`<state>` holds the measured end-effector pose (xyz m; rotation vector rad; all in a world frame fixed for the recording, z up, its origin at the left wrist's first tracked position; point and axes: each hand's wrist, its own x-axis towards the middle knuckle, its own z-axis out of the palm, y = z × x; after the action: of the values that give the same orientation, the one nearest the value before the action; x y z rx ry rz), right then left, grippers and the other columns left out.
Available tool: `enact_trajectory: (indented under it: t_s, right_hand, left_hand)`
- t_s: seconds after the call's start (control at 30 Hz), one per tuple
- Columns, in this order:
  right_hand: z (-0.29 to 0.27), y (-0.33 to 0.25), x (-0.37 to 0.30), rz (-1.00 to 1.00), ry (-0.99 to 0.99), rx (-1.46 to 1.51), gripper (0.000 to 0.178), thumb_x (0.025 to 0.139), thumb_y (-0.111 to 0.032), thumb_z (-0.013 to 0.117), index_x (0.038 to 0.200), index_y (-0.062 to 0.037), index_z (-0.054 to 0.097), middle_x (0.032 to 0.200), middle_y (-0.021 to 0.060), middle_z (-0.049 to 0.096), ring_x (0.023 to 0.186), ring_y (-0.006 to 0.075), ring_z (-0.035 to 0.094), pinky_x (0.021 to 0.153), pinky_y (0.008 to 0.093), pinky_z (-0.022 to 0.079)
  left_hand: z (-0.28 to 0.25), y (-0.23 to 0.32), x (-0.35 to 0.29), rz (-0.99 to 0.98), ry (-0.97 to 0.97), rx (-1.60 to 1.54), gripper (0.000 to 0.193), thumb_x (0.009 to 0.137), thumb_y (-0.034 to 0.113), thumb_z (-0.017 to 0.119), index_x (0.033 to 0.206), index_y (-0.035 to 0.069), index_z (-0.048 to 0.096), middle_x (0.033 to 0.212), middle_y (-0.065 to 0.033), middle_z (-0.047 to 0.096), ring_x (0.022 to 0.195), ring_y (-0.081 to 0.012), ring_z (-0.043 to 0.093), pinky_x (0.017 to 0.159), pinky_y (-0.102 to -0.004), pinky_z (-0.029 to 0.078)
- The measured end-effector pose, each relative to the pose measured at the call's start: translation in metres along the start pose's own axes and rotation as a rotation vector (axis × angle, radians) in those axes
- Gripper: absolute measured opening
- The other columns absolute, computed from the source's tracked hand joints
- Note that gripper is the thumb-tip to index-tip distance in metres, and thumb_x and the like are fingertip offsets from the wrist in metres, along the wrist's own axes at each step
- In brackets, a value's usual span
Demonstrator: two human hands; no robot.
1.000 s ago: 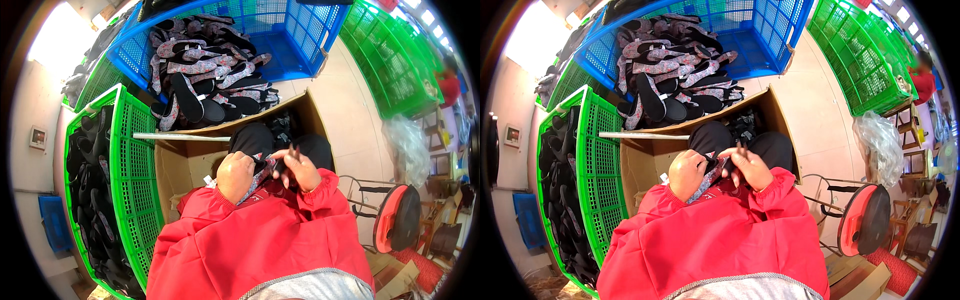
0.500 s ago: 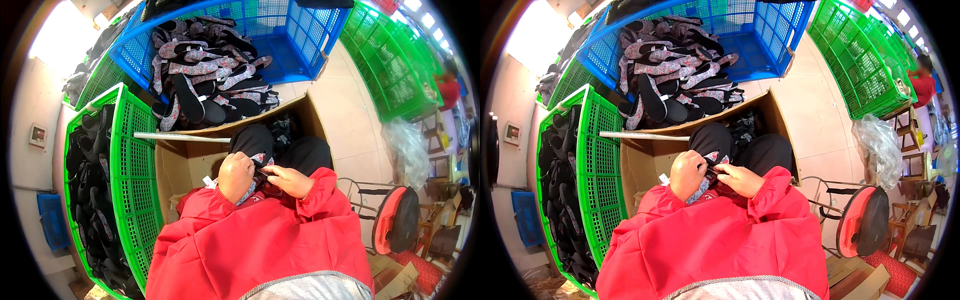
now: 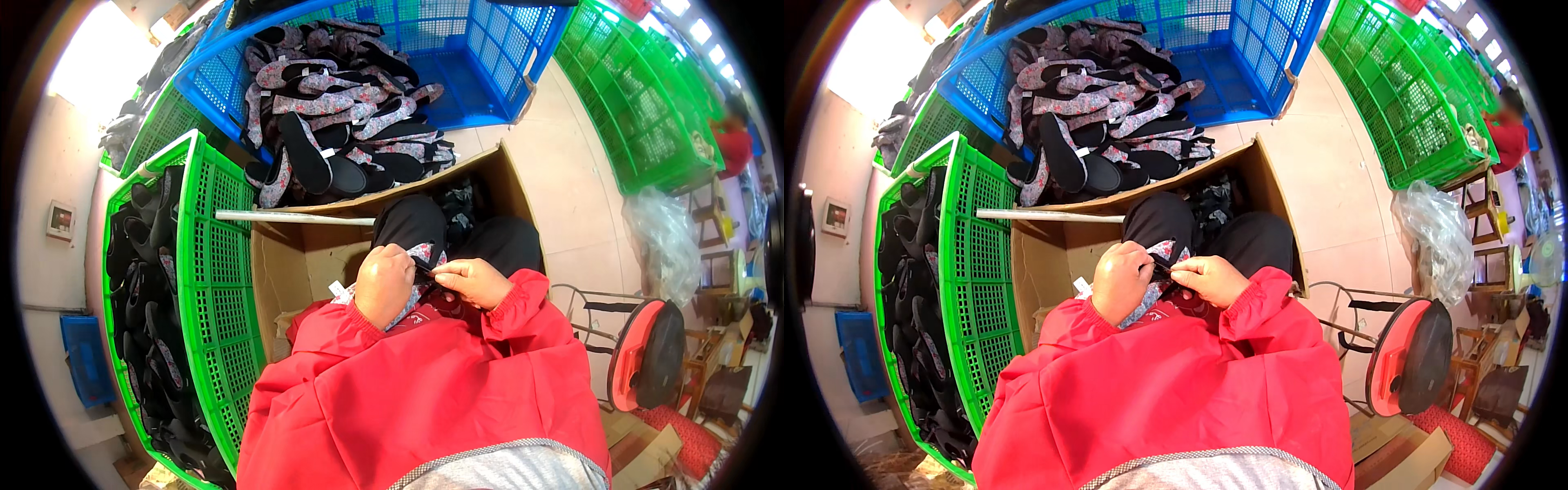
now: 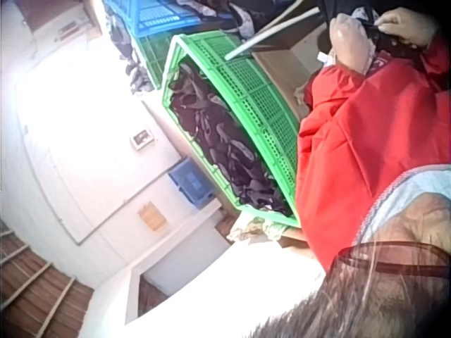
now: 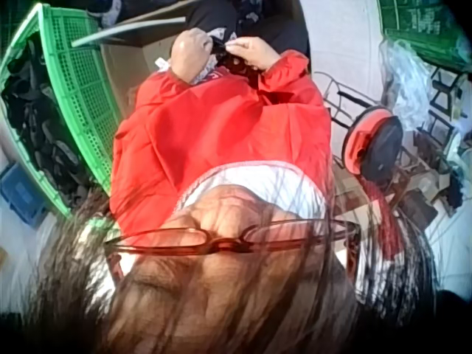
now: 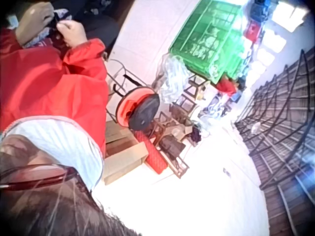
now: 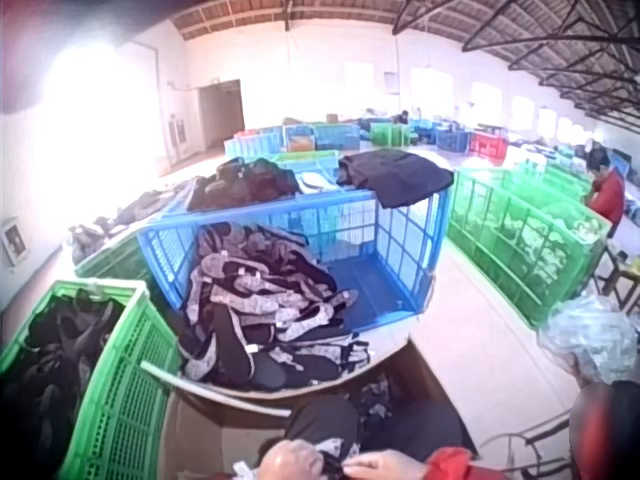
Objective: The person sits on the floor and uses a pair of scissors to trim loose threads and fabric edges from the straps of floral-patterned slippers. They pick up slippers from a blue crate, trim the excess material, and place the finished items into a green crate.
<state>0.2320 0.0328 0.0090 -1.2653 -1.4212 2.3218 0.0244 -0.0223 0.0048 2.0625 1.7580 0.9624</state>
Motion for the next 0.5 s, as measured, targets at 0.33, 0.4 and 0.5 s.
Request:
enact_trajectory:
  t_s: [0.33, 0.4, 0.5]
  right_hand:
    - [0.006, 0.020, 0.015, -0.101, 0.014, 0.028, 0.024, 0.099, -0.020, 0.057, 0.105, 0.0007, 0.067, 0.077, -0.0002, 0.062, 0.068, 0.0071, 0.057, 0.062, 0.0222, 0.045]
    - [0.007, 0.022, 0.015, -0.096, 0.024, 0.033, 0.024, 0.099, -0.020, 0.056, 0.105, 0.0005, 0.067, 0.076, -0.0002, 0.062, 0.068, 0.0070, 0.056, 0.062, 0.0220, 0.045]
    - [0.009, 0.015, 0.012, -0.056, 0.041, 0.036, 0.024, 0.099, -0.020, 0.057, 0.107, 0.0005, 0.067, 0.076, 0.0000, 0.063, 0.067, 0.0071, 0.056, 0.061, 0.0220, 0.045]
  left_hand:
    - [-0.003, 0.001, 0.000, 0.021, -0.003, -0.008, 0.002, 0.071, 0.003, 0.067, 0.073, 0.003, 0.065, 0.079, -0.0109, 0.062, 0.077, -0.0316, 0.061, 0.073, -0.0399, 0.050]
    - [-0.003, 0.002, 0.002, 0.025, 0.004, -0.012, 0.003, 0.071, 0.003, 0.067, 0.072, 0.003, 0.064, 0.078, -0.0110, 0.062, 0.077, -0.0319, 0.060, 0.073, -0.0401, 0.049]
    - [-0.001, 0.000, 0.001, 0.021, 0.008, -0.022, 0.004, 0.070, 0.002, 0.067, 0.072, 0.003, 0.064, 0.078, -0.0109, 0.062, 0.077, -0.0319, 0.060, 0.072, -0.0399, 0.049]
